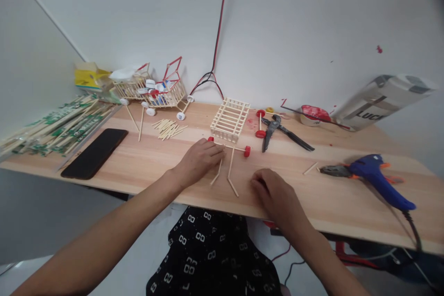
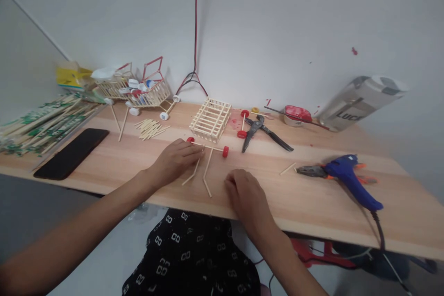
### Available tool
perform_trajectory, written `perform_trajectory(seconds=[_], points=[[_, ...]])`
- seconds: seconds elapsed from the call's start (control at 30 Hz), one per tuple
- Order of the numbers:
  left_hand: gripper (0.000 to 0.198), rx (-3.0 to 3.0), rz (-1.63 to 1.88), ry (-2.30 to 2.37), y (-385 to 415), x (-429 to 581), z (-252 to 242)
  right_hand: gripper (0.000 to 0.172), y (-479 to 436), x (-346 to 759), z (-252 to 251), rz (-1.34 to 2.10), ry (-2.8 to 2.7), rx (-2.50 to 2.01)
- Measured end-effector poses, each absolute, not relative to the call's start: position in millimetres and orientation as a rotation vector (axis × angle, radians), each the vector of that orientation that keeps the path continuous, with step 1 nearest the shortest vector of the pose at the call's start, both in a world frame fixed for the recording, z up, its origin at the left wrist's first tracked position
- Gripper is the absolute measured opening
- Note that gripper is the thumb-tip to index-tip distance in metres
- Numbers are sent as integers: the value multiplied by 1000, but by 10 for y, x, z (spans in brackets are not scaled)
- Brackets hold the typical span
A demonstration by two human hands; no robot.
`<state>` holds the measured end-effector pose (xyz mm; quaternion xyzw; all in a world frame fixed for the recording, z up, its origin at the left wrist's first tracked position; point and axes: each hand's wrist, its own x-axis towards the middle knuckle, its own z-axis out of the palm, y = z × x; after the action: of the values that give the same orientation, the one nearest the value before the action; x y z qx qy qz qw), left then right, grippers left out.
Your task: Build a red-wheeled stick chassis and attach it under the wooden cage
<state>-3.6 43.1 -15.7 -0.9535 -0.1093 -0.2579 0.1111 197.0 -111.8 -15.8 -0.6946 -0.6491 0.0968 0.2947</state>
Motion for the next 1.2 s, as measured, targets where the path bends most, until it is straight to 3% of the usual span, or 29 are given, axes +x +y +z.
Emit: perform_trajectory(seconds=[0.27,0.4,0.83,1.2], points=[[19,-2797,-758,-325,428,-28,-149,9,-1127,2139,-75,366,-1457,-1932],[20,-2802,-729,-342,427,-33,-151,22,-1081,2236,3,240,-1494,-1851],[20,-2776,-727,-339,430,-28,-165,20,-624,2532,432,-153,-1429,-1785],[19,-2770,-746,-324,425,-31,-160,20,-331,2782,75,-453,-1578,-1625]])
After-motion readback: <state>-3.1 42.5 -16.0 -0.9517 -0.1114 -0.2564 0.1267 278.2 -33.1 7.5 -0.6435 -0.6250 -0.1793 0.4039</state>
